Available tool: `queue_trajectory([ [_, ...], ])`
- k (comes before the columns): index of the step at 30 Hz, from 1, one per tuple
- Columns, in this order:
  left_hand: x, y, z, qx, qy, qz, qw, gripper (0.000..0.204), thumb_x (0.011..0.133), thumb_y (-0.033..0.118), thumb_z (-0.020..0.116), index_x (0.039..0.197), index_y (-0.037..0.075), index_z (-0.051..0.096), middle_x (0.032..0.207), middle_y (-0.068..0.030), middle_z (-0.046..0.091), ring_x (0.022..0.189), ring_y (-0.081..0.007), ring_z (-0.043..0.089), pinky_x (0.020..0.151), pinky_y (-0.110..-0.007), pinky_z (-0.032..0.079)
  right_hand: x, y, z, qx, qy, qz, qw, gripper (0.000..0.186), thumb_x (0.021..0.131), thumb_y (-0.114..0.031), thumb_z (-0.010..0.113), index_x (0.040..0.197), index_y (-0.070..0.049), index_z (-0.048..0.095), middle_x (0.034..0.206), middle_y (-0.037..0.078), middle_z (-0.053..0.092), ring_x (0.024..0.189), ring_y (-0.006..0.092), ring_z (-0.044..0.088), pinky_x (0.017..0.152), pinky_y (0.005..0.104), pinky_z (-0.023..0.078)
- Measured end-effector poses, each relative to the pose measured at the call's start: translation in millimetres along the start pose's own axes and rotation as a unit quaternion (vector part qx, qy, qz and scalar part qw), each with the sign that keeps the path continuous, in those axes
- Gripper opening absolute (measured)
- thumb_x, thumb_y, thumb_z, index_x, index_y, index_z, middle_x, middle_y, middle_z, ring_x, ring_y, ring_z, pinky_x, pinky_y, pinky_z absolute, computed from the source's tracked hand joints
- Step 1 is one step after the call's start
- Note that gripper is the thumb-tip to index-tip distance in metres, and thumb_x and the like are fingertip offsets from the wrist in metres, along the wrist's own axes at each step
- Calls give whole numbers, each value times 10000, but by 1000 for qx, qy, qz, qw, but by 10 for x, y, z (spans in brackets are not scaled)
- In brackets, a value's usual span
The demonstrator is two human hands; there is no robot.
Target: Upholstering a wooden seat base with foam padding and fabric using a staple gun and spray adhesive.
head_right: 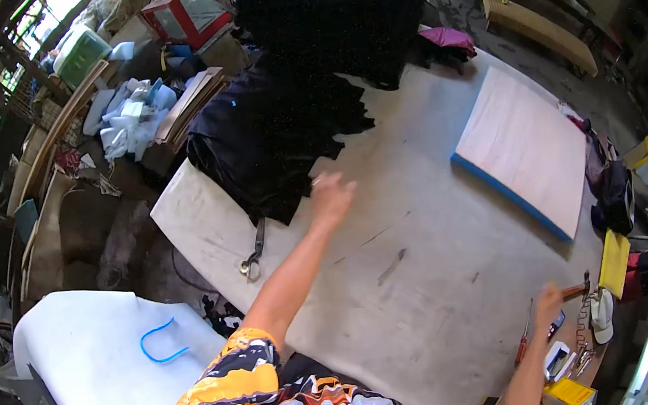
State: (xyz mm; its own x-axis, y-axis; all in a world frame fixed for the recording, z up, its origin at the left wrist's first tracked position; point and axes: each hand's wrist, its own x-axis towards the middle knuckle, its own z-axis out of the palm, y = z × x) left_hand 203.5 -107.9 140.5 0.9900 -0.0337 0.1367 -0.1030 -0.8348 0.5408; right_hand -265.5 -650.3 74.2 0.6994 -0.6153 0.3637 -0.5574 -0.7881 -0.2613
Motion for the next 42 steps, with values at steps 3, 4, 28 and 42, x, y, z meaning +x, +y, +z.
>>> queue_trajectory([
  [3,-345,-1256,-64,146,26,-23,989,487,788,350,790,1205,104,730,1316,-167,609,1135,-402,581,960,-484,512,-1209,-243,252,-75,-93,62,991,231,1064,-248,552,1029,-24,594,920,173,622,854,399,620,768,488,502],
  [4,-426,-1595,-118,164,101,23,981,518,797,359,791,1238,101,705,1349,-173,584,1154,-409,568,982,-491,498,-1537,-294,260,-111,-112,115,981,225,1055,-246,562,1094,-25,574,987,182,611,909,407,612,810,496,498],
  [28,-499,-3705,-1582,75,240,40,967,331,915,161,714,1213,20,685,1182,-167,671,1000,-353,662,903,-433,547,-607,-8267,1942,427,-185,-176,868,86,767,-75,693,848,-61,720,965,68,691,881,316,580,784,371,491],
  [42,51,-2413,-1461,-848,-88,-258,455,538,1019,517,651,1293,56,694,1229,-107,751,1060,-281,729,955,-400,567,-987,-6697,-426,534,-165,-80,826,103,962,-37,617,860,-41,632,838,21,603,813,177,507,777,291,429],
])
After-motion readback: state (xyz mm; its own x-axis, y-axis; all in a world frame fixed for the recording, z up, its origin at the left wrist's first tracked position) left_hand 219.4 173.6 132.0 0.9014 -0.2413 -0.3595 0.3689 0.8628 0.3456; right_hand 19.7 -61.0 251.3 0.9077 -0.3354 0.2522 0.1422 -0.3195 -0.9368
